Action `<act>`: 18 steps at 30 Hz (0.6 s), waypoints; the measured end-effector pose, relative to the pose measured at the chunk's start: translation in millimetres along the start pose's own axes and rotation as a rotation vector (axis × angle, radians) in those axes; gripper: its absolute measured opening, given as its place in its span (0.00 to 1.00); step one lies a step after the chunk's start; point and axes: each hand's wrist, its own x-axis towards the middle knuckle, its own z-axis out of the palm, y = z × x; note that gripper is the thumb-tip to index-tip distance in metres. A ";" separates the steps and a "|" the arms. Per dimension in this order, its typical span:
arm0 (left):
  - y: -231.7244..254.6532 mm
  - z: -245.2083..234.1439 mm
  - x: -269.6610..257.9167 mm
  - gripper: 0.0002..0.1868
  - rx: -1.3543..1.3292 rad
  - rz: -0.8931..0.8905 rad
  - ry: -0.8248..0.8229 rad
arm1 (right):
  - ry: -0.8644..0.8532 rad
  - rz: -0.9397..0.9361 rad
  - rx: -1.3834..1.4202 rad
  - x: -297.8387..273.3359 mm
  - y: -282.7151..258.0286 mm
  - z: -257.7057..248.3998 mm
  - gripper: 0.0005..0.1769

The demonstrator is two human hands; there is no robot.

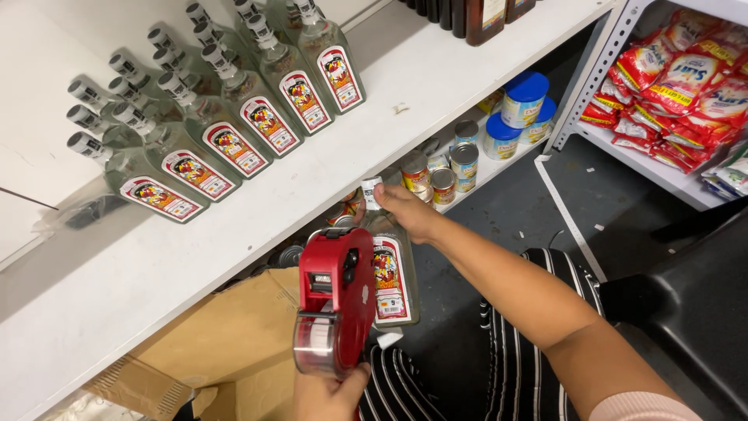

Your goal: The person takes clear glass bottles from a cardboard box and places them on a white shelf. They use a red handheld labeler to apply labels to the bottles and then arrange them in rows on the shelf.

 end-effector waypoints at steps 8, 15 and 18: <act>13.8 -0.7 7.6 0.22 0.237 -0.210 0.002 | -0.037 -0.034 0.016 -0.4 4.6 -8.2 0.32; 14.1 -1.4 7.1 0.24 0.098 -0.130 0.042 | 0.003 -0.011 -0.053 0.1 -0.6 -13.4 0.33; -25.3 7.4 3.4 0.28 -0.017 -0.010 0.081 | -0.036 -0.062 0.018 1.8 -7.0 -17.4 0.31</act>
